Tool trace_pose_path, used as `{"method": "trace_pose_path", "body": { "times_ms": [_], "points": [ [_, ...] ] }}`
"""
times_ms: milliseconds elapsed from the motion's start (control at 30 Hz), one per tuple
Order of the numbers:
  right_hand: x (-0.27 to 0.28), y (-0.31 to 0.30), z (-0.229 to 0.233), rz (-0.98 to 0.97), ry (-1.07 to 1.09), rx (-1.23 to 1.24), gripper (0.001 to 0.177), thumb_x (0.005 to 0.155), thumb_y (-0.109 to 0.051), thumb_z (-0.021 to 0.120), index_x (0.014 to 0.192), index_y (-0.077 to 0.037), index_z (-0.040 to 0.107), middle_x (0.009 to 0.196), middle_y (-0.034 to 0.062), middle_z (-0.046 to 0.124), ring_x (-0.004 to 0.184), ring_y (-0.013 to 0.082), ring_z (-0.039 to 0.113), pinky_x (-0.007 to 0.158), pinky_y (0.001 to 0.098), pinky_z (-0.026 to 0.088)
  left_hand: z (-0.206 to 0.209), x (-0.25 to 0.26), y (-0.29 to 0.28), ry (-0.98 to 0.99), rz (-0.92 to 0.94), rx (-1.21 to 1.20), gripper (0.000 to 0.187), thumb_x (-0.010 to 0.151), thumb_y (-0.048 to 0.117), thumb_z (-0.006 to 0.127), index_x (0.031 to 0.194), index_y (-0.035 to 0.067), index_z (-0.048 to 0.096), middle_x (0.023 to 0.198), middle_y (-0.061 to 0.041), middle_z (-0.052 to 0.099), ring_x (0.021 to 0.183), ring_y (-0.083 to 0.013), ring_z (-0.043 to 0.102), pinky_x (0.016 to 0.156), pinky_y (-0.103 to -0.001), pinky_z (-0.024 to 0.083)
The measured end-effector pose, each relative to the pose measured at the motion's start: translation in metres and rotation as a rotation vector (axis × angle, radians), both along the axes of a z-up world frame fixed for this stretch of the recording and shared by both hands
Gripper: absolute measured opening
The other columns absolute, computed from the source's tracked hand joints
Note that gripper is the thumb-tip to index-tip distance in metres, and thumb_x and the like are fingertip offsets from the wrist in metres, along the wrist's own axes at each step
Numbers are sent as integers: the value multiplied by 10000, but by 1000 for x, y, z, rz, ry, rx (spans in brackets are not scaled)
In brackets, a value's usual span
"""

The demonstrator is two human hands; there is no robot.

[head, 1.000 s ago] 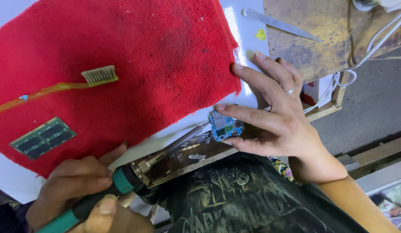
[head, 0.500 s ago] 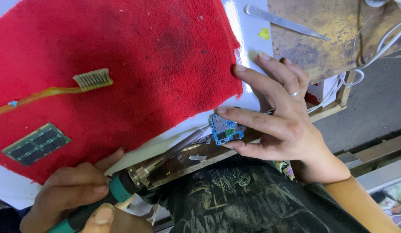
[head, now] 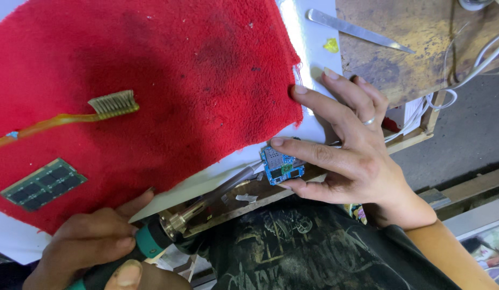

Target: The person uses a soldering iron to work on a small blue circuit board placed on a red cloth. They hold the board steady with their left hand while applying the soldering iron with their right hand to specific components on the board.

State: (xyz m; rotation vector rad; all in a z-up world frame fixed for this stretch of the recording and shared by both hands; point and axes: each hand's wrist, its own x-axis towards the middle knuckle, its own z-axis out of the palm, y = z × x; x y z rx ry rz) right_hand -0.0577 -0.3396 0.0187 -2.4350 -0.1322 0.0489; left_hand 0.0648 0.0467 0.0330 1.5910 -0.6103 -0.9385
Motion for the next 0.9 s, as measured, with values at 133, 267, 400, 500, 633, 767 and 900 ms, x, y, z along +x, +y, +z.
{"method": "trace_pose_path", "body": {
  "times_ms": [133, 267, 400, 500, 633, 767, 900],
  "points": [
    [-1, 0, 0, 0, 1, 2, 511, 827, -582, 809, 1205, -238, 795, 1465, 176, 545, 1433, 412, 392, 1191, 556, 197, -4, 0, 3, 54, 12, -32, 261, 925, 37, 668, 1162, 72, 564, 984, -91, 626, 905, -183, 690, 1152, -657, 415],
    [-1, 0, -3, -2, -12, 11, 519, 831, -597, 803, 1202, -235, 799, 1463, 175, 548, 1435, 404, 383, 1198, 551, 185, -5, -1, 4, 53, 16, -28, 253, 914, 13, 667, 1141, 73, 574, 966, -92, 627, 890, -165, 719, 1139, -658, 420],
    [-2, -1, -5, -4, -16, 23, 527, 831, -610, 794, 1200, -233, 797, 1461, 175, 549, 1435, 402, 373, 1200, 551, 178, 1, -8, -1, 51, 105, 0, 247, 911, -9, 666, 1127, 73, 580, 961, -94, 624, 883, -157, 726, 1135, -646, 441],
    [-3, -1, -4, -1, -4, 0, 526, 829, -605, 793, 1204, -236, 800, 1462, 179, 552, 1437, 403, 371, 1202, 552, 179, 0, -7, -4, 31, 96, -18, 252, 892, -17, 673, 1106, 69, 570, 966, -107, 625, 858, -147, 724, 1139, -653, 434],
    [-2, 0, -3, -6, -4, 2, 525, 825, -606, 789, 1197, -236, 801, 1458, 179, 554, 1428, 406, 382, 1194, 554, 186, 0, -4, -3, 59, 76, -11, 237, 902, -12, 664, 1110, 63, 577, 960, -106, 629, 880, -171, 701, 1140, -649, 428],
    [0, 0, -2, -6, -5, 7, 510, 827, -591, 783, 1189, -232, 803, 1452, 174, 556, 1419, 407, 407, 1189, 555, 202, 0, -1, -1, 75, 51, -2, 216, 912, 15, 644, 1113, 54, 576, 968, -116, 632, 888, -182, 705, 1139, -654, 416],
    [0, 0, -1, -4, -7, 5, 510, 828, -590, 779, 1191, -232, 801, 1451, 175, 555, 1414, 414, 418, 1182, 559, 210, 0, -4, -3, 52, 81, -11, 230, 924, 36, 677, 1125, 58, 569, 965, -107, 625, 884, -174, 681, 1153, -659, 425]
  ]
}}
